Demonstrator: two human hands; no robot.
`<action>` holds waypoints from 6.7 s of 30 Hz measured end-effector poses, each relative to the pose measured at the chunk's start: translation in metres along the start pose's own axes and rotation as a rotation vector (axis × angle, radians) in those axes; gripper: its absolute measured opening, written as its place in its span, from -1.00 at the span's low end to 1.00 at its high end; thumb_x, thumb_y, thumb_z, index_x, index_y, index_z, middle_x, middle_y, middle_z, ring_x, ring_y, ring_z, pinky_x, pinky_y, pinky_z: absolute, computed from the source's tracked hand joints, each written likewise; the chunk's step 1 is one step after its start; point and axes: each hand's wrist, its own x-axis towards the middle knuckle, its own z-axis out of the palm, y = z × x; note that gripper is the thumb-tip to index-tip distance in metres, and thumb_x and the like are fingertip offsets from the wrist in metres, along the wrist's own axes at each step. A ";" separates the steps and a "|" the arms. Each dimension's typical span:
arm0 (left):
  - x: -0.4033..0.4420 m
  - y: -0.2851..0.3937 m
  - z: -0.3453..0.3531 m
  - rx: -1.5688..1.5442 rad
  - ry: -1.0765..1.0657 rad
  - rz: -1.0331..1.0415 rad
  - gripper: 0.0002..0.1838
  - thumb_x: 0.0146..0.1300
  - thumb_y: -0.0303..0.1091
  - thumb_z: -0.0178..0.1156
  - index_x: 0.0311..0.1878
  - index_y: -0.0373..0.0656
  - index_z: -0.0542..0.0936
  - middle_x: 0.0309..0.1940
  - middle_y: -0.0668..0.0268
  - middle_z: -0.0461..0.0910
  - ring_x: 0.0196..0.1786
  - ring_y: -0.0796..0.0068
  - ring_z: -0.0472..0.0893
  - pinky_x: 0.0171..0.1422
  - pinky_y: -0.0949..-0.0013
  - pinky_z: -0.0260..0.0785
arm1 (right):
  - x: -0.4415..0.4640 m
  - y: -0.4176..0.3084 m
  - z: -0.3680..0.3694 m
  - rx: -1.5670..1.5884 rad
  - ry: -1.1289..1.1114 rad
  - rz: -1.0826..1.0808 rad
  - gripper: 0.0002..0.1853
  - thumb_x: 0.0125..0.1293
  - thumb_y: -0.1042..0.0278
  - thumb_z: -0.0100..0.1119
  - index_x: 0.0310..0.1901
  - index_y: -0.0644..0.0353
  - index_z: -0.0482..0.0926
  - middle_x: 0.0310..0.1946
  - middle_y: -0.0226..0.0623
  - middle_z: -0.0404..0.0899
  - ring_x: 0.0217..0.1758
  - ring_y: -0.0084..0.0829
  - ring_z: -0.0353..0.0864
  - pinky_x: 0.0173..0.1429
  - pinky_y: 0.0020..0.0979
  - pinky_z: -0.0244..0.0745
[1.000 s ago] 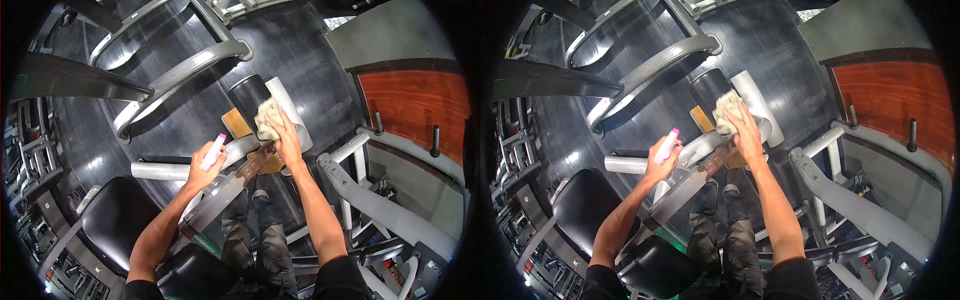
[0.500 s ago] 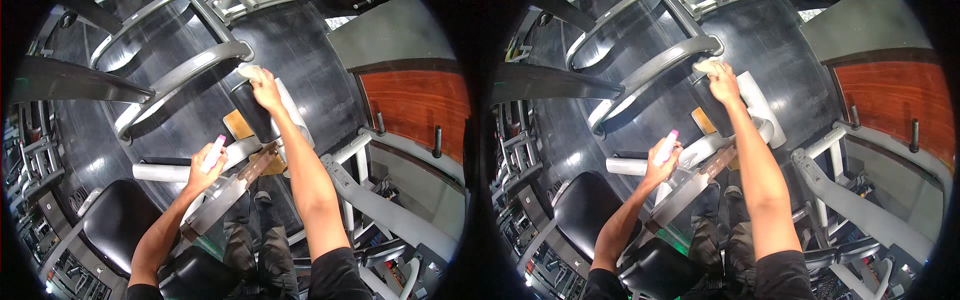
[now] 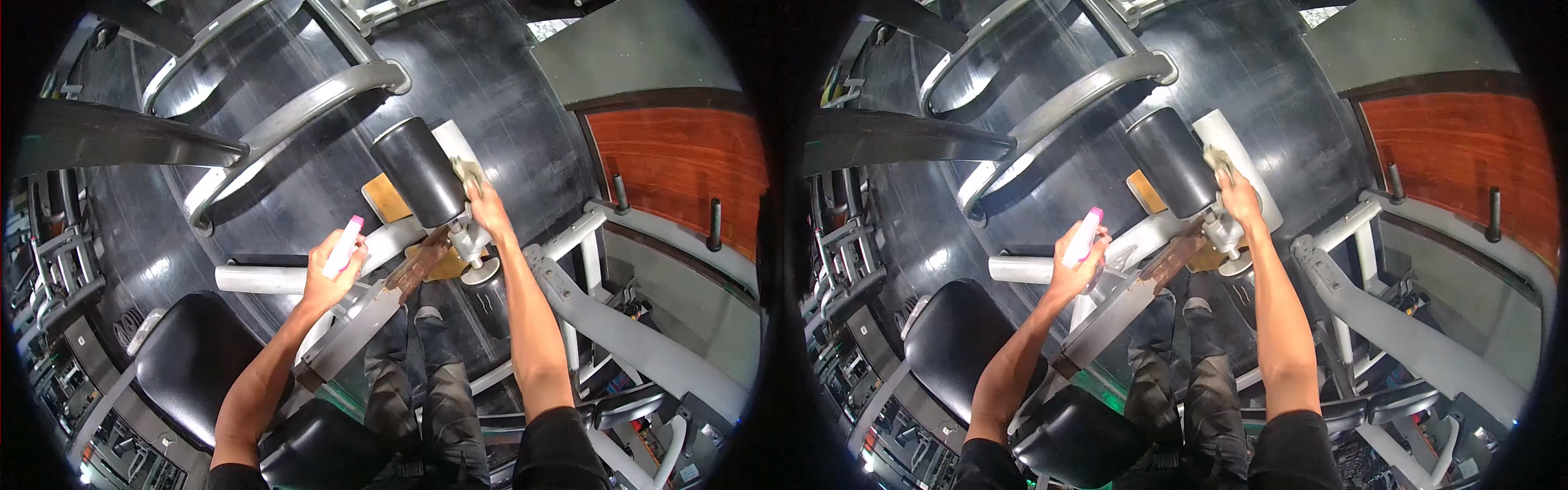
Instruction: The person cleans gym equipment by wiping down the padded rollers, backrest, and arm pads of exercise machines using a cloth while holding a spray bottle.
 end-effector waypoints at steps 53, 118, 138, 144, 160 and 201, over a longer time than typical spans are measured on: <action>-0.094 0.065 0.046 0.051 -0.134 0.066 -0.89 0.28 -0.47 0.18 -0.16 -0.27 0.53 -0.42 0.34 0.58 -0.54 0.63 0.53 -0.43 0.52 0.38 | -0.109 0.037 -0.006 -0.066 0.005 -0.461 -0.44 0.03 0.74 -0.05 0.11 0.10 0.51 0.09 -0.10 0.53 0.15 -0.15 0.53 0.24 -0.28 0.40; -0.721 0.042 -0.113 0.006 0.853 0.380 -0.79 0.05 -0.61 0.23 -0.20 -0.26 0.55 -0.27 0.20 0.58 -0.10 0.26 0.63 0.21 0.19 0.38 | -0.649 -0.108 0.100 1.334 -0.438 -0.086 -0.64 0.51 0.25 -0.21 0.27 0.07 0.32 0.09 -0.33 0.51 0.09 -0.40 0.57 0.10 -0.30 0.55; -0.691 0.041 -0.275 -0.177 0.698 0.405 -0.81 0.25 -0.57 0.13 -0.06 -0.32 0.48 -0.49 0.30 0.55 -0.22 0.38 0.64 0.18 0.17 0.41 | -0.684 -0.213 0.182 1.465 -0.411 -0.206 -0.60 0.51 0.24 -0.21 0.30 0.16 0.26 0.20 -0.24 0.45 0.23 -0.28 0.49 0.24 -0.20 0.49; -0.679 0.031 -0.327 -0.198 0.513 0.350 -0.64 0.30 -0.55 0.13 0.14 -0.34 0.36 -0.45 0.32 0.53 -0.28 0.46 0.61 -0.02 0.30 0.47 | -0.706 -0.220 0.216 1.581 -0.353 -0.232 -0.55 0.49 0.14 -0.17 0.30 0.16 0.27 0.18 -0.26 0.48 0.22 -0.27 0.51 0.26 -0.17 0.47; -0.674 0.010 -0.542 -0.091 0.581 0.356 -0.60 0.19 -0.51 0.28 0.09 -0.33 0.47 -0.28 0.32 0.52 -0.40 0.65 0.47 -0.24 0.49 0.40 | -0.778 -0.354 0.374 1.722 -0.249 -0.175 -0.50 0.47 -0.05 -0.19 0.24 0.11 0.39 0.12 -0.27 0.54 0.13 -0.24 0.57 0.19 -0.17 0.50; -0.243 0.193 -0.970 -0.346 -0.111 0.625 -0.95 0.25 -0.62 0.10 -0.24 -0.31 0.47 -0.32 0.17 0.57 -0.42 0.50 0.61 -0.30 0.41 0.46 | -0.471 -0.809 0.541 2.015 0.103 -0.327 -0.46 0.48 -0.13 -0.25 0.26 0.08 0.37 0.13 -0.35 0.53 0.15 -0.33 0.55 0.20 -0.25 0.47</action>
